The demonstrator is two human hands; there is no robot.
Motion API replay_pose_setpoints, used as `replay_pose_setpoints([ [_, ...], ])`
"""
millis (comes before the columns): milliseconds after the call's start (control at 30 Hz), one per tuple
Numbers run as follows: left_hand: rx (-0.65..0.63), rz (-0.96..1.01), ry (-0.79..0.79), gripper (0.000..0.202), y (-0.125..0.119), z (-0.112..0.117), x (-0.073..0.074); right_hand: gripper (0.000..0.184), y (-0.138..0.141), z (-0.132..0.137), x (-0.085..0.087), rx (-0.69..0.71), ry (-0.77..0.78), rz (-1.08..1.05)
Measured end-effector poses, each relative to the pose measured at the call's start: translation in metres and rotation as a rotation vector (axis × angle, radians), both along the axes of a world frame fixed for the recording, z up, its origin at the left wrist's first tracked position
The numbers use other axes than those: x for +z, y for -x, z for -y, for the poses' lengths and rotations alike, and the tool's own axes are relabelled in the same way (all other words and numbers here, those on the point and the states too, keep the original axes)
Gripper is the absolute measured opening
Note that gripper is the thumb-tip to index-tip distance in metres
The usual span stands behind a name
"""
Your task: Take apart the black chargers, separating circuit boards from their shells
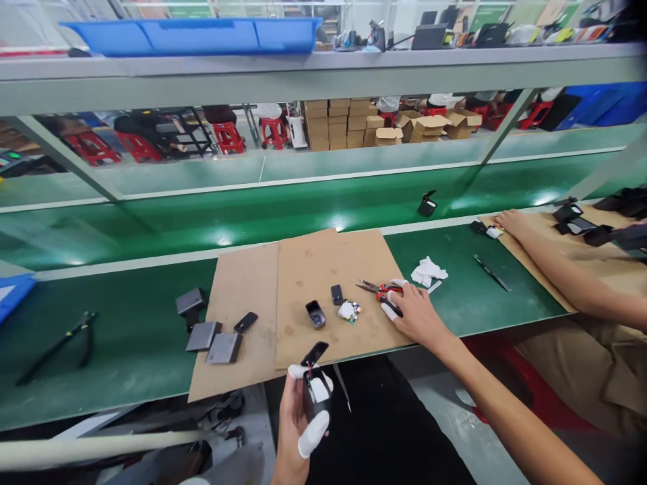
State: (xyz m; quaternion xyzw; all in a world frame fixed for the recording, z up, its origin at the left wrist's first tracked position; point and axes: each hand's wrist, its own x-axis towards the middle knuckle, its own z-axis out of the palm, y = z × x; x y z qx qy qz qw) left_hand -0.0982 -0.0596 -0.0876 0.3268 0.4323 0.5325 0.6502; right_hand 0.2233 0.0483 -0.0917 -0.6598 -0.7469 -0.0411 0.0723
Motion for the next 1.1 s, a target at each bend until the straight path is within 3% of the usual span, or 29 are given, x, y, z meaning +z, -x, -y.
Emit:
replay_pose_setpoints([
  [100, 0.009, -0.125, -0.092, 0.074, 0.012, -0.01, 0.002, 0.022, -0.004, -0.001, -0.004, 0.02, 0.017, -0.015],
  [200, -0.072, -0.26, -0.237, 0.075, 0.023, -0.022, 0.008, 0.023, -0.011, -0.001, -0.006, 0.023, 0.027, -0.038],
  [333, -0.232, -0.36, -0.429, 0.073, 0.034, -0.038, 0.02, 0.029, -0.018, 0.003, 0.003, 0.018, 0.07, -0.311],
  [433, -0.244, -0.454, -0.523, 0.073, 0.038, -0.047, 0.028, 0.028, -0.019, 0.018, 0.025, 0.111, 0.134, -0.622],
  [533, -0.209, -0.615, -0.628, 0.072, 0.04, -0.053, 0.037, 0.021, -0.019, 0.043, 0.059, 0.21, 0.217, -0.804],
  [633, -0.219, -0.735, -0.736, 0.071, 0.041, -0.059, 0.048, 0.02, -0.014, 0.07, 0.092, 0.313, 0.323, -0.829],
  [733, -0.228, -0.812, -0.802, 0.073, 0.041, -0.062, 0.058, 0.029, 0.0, 0.086, 0.115, 0.438, 0.379, -0.771],
  [867, -0.256, -0.879, -0.841, 0.076, 0.038, -0.063, 0.068, 0.028, 0.022, 0.086, 0.129, 0.568, 0.45, -0.772],
  [1100, -0.325, -0.896, -0.921, 0.077, 0.035, -0.066, 0.084, 0.018, 0.034, 0.079, 0.133, 0.579, 0.435, -0.801],
])
